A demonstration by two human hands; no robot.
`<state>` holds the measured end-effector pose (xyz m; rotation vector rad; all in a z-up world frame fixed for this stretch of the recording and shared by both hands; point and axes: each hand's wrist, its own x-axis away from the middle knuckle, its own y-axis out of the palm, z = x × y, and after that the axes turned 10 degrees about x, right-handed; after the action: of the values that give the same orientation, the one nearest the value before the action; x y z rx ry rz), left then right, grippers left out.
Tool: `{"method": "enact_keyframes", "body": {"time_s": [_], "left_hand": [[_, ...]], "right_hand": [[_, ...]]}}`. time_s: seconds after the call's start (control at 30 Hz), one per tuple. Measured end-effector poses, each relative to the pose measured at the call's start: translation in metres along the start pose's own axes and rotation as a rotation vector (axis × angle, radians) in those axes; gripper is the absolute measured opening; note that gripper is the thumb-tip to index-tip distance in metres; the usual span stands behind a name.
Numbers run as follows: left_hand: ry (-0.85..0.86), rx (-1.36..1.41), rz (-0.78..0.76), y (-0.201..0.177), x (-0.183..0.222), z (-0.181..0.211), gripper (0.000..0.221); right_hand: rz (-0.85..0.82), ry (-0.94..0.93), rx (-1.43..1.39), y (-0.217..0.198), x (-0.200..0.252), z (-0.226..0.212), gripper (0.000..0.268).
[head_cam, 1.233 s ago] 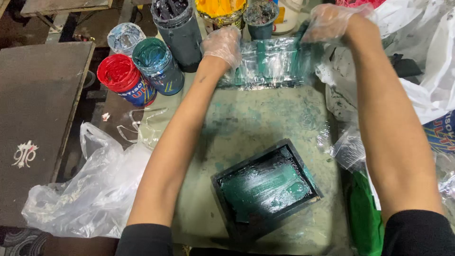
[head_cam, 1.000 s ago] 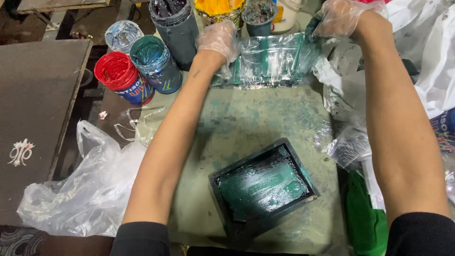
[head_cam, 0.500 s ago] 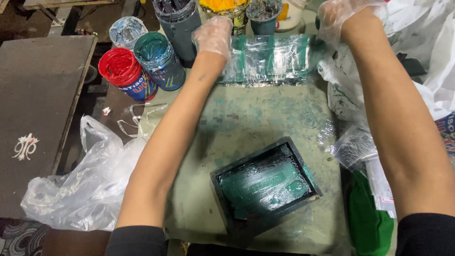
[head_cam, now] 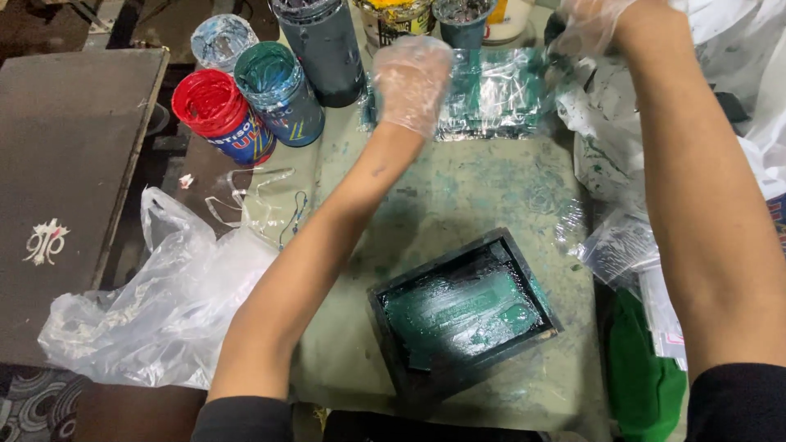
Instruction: Applying green ink to a small printing frame and wrapping it in plastic
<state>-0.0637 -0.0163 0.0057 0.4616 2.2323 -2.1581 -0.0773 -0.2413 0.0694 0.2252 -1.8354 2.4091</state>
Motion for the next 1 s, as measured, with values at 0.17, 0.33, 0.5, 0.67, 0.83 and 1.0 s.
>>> {"method": "enact_keyframes", "body": {"time_s": [0.17, 0.33, 0.5, 0.67, 0.83, 1.0], "left_hand": [[0.343, 0.105, -0.446, 0.003, 0.005, 0.005, 0.058], [0.315, 0.067, -0.559, 0.015, -0.002, 0.000, 0.069], [0.321, 0.137, -0.469, 0.038, -0.006, -0.004, 0.074], [0.295, 0.279, -0.444, 0.033, -0.003, -0.011, 0.079], [0.289, 0.271, -0.436, 0.028, -0.005, -0.015, 0.083], [0.294, 0.377, -0.348, 0.010, 0.001, -0.019, 0.078]], "right_hand": [[0.009, 0.027, -0.107, -0.012, 0.013, -0.003, 0.035], [0.024, 0.068, -0.190, -0.019, 0.022, 0.002, 0.039], [0.165, -0.065, -0.257, -0.003, 0.021, -0.021, 0.033], [-0.153, -0.128, 0.066, 0.045, -0.019, -0.020, 0.056], [-0.155, -0.123, -0.008, 0.026, -0.008, -0.015, 0.070], [0.020, -0.131, -0.162, 0.010, 0.005, -0.009, 0.059]]}}
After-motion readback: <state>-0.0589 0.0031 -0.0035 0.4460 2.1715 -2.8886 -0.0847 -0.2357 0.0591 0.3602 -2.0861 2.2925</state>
